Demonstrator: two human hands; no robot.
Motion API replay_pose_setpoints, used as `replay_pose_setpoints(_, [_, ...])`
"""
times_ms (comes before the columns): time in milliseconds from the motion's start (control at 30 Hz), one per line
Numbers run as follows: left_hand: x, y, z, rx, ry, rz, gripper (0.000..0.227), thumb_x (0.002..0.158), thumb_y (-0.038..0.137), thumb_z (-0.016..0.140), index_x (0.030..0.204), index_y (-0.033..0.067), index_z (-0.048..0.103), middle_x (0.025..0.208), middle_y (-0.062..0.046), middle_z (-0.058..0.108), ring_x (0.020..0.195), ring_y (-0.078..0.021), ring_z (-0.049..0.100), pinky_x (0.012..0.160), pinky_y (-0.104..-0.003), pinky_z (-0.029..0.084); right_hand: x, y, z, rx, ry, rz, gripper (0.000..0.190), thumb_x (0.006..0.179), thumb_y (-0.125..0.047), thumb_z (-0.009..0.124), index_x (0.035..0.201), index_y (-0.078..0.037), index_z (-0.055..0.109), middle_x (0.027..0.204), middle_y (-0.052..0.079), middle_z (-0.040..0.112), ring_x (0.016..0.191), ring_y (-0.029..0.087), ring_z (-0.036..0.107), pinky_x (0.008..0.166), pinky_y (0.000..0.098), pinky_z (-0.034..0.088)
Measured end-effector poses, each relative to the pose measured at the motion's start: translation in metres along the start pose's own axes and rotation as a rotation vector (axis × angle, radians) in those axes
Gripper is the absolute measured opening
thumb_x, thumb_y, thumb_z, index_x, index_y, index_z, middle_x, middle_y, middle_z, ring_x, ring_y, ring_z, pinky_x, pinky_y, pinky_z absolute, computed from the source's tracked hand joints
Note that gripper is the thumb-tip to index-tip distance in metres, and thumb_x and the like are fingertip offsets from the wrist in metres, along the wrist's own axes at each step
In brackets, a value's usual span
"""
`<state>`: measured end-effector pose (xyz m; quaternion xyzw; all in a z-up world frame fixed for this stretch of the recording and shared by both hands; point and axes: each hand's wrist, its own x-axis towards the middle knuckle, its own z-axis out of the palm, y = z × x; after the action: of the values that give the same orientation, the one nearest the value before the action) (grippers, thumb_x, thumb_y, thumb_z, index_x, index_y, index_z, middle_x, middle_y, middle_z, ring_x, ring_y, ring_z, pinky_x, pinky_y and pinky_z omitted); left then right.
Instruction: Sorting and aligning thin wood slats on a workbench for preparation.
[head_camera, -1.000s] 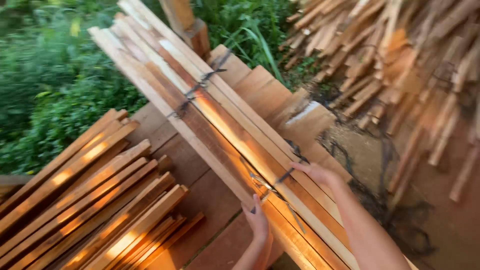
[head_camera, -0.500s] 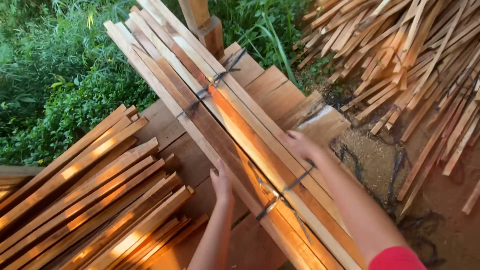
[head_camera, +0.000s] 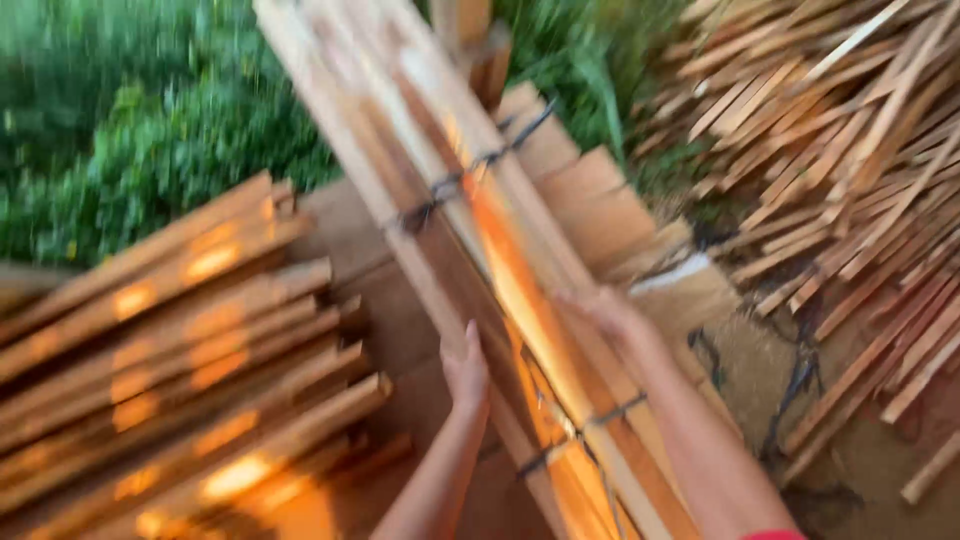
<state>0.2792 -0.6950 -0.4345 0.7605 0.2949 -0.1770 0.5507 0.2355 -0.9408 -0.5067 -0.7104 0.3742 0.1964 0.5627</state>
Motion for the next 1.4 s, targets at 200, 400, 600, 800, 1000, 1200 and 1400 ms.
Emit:
replay_pose_setpoints(200, [-0.007, 0.008, -0.006, 0.09, -0.057, -0.03, 0.089, 0.095, 0.054, 0.068, 0.157, 0.0004, 0.033, 0.157, -0.023, 0.044, 0.147, -0.0311, 0.042, 0.122, -0.045, 0.037, -0.024, -0.025, 0.001, -0.051, 0.148, 0.084, 0.079, 0.06, -0.076, 0.085, 0.107, -0.012, 0.082, 0.104, 0.01, 0.079, 0.109, 0.029, 0.072, 0.09, 0.0397, 0.057])
replay_pose_setpoints(400, [0.051, -0.05, -0.019, 0.473, 0.01, 0.175, 0.111, 0.083, 0.067, 0.076, 0.16, 0.0028, 0.029, 0.165, -0.024, 0.029, 0.147, -0.0469, 0.036, 0.123, -0.056, 0.029, -0.069, -0.008, 0.047, -0.408, 0.622, -0.525, 0.092, 0.084, -0.068, 0.071, 0.14, 0.003, 0.056, 0.156, 0.023, 0.046, 0.142, 0.039, 0.047, 0.116, 0.056, 0.036])
replay_pose_setpoints(600, [-0.133, -0.031, -0.052, 0.757, -0.21, 1.169, 0.063, 0.071, 0.011, 0.088, 0.129, 0.0048, 0.065, 0.147, -0.027, 0.052, 0.131, -0.0578, 0.047, 0.099, -0.064, 0.048, -0.234, 0.04, 0.08, -0.543, 0.511, -0.48, 0.085, 0.088, -0.062, 0.068, 0.151, -0.01, 0.044, 0.163, 0.015, 0.035, 0.149, 0.039, 0.033, 0.117, 0.0588, 0.033])
replay_pose_setpoints(800, [-0.161, -0.157, -0.068, 1.216, -0.406, 1.223, 0.102, 0.078, 0.055, 0.081, 0.15, -0.0036, 0.039, 0.161, -0.027, 0.026, 0.148, -0.0426, 0.025, 0.118, -0.049, 0.023, -0.302, 0.157, 0.095, -0.69, 0.76, -0.288, 0.089, 0.078, -0.061, 0.07, 0.146, -0.009, 0.047, 0.153, 0.011, 0.045, 0.132, 0.034, 0.047, 0.106, 0.0459, 0.04])
replay_pose_setpoints(1000, [-0.172, -0.125, -0.064, 1.326, -0.545, 0.93, 0.11, 0.072, 0.063, 0.084, 0.154, 0.0072, 0.037, 0.162, -0.018, 0.029, 0.15, -0.0422, 0.027, 0.126, -0.048, 0.019, -0.316, 0.143, 0.073, -0.638, 0.321, -0.054, 0.089, 0.096, -0.073, 0.046, 0.163, -0.019, 0.021, 0.166, 0.005, 0.018, 0.151, 0.028, 0.018, 0.117, 0.0509, 0.021])
replay_pose_setpoints(1200, [-0.157, -0.137, -0.097, 1.268, -0.38, 1.172, 0.084, 0.07, 0.044, 0.085, 0.141, 0.0135, 0.052, 0.154, -0.013, 0.044, 0.141, -0.0429, 0.042, 0.115, -0.05, 0.038, -0.333, 0.138, 0.075, -0.641, 0.368, -0.103, 0.083, 0.095, -0.063, 0.054, 0.159, -0.015, 0.033, 0.166, 0.008, 0.025, 0.151, 0.031, 0.027, 0.117, 0.0543, 0.027])
replay_pose_setpoints(1400, [-0.138, -0.115, -0.196, 1.208, -0.153, 1.206, 0.068, 0.08, 0.044, 0.08, 0.137, 0.0131, 0.06, 0.152, -0.01, 0.049, 0.145, -0.0409, 0.04, 0.116, -0.053, 0.039, -0.354, 0.106, 0.112, -0.589, 0.416, -0.273, 0.072, 0.092, -0.061, 0.059, 0.147, -0.016, 0.05, 0.162, 0.006, 0.035, 0.147, 0.032, 0.037, 0.118, 0.0581, 0.033])
